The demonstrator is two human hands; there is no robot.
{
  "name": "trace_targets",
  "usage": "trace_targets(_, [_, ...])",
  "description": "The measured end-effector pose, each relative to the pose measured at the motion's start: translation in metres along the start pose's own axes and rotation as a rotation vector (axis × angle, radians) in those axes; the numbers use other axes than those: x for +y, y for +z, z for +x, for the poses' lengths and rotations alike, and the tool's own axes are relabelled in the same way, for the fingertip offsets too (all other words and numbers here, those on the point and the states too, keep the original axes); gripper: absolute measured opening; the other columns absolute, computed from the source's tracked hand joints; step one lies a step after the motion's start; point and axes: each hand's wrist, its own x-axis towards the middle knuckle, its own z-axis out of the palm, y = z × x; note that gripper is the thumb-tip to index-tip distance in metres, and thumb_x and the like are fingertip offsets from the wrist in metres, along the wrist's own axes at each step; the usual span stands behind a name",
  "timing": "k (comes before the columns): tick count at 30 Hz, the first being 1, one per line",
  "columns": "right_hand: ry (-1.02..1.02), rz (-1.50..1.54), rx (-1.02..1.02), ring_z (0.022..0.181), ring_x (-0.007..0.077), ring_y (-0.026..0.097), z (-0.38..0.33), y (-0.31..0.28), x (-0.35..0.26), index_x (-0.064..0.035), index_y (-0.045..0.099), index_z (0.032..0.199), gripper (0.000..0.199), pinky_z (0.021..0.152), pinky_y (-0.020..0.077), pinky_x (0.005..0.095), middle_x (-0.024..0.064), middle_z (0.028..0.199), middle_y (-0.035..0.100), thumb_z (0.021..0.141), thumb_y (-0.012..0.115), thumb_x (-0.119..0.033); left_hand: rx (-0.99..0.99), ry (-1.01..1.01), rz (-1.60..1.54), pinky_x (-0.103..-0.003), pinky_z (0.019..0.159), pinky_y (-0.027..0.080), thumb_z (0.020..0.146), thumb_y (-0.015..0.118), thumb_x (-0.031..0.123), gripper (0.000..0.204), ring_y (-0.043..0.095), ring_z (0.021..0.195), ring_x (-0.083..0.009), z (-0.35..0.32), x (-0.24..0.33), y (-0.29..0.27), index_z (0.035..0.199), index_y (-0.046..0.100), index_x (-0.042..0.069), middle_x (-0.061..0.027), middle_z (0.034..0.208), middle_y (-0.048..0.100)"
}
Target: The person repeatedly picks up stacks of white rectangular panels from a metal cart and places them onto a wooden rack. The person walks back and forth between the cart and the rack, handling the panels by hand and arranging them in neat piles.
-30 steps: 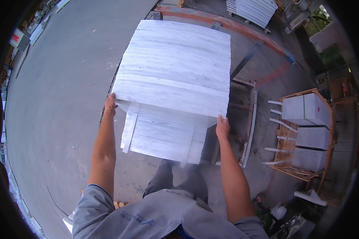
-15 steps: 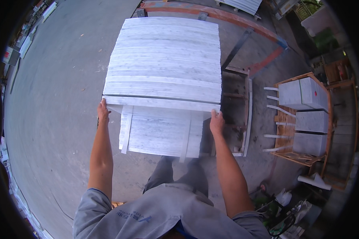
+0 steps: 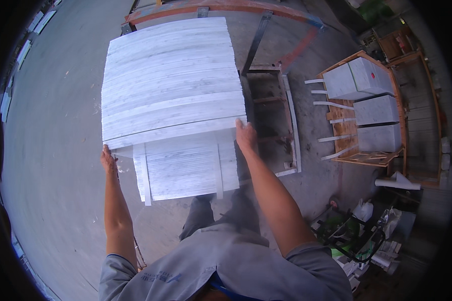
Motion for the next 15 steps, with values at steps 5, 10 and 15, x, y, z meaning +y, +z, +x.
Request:
trace_targets(5, [0.005,0.026,0.052,0.096,0.0427,0.053,0.0,0.006,0.002,0.0063,0.054,0.098,0.064,0.083,0.0419,0.0454,0.0289,0.097,0.057,0.081,0.045,-0.055,-0.03,-0.005,0.018,-0.038,0.07,0.046,0.086,0.042,0.051,0.058,0.05,0.103,-0.0245,0.005,-0.001,0.0,0.117,0.048,0.001,-0.0129,0.119,0.051])
trace_targets(10, [-0.003,0.064,0.102,0.096,0.0429,0.053,-0.001,0.01,0.002,0.007,0.054,0.099,0.063,0.084,0.0414,0.0449,0.0296,0.097,0.057,0.082,0.047,-0.053,-0.02,-0.006,0.046,-0.036,0.068,0.047,0.087,0.042,0.049,0.056,0.052,0.096,-0.0223,0.004,0.0,-0.001,0.114,0.049,0.001,-0.0117,0.111,0.055])
trace_targets(15, [-0.034,0.079,0.113,0.097,0.0429,0.053,-0.008,0.01,0.005,0.0086,0.052,0.101,0.063,0.084,0.0415,0.0447,0.0304,0.097,0.057,0.083,0.046,-0.051,0.023,0.003,0.088,-0.035,0.066,0.047,0.087,0.042,0.049,0.054,0.052,0.088,-0.0205,-0.005,0.004,-0.002,0.112,0.051,0.002,-0.0096,0.102,0.055])
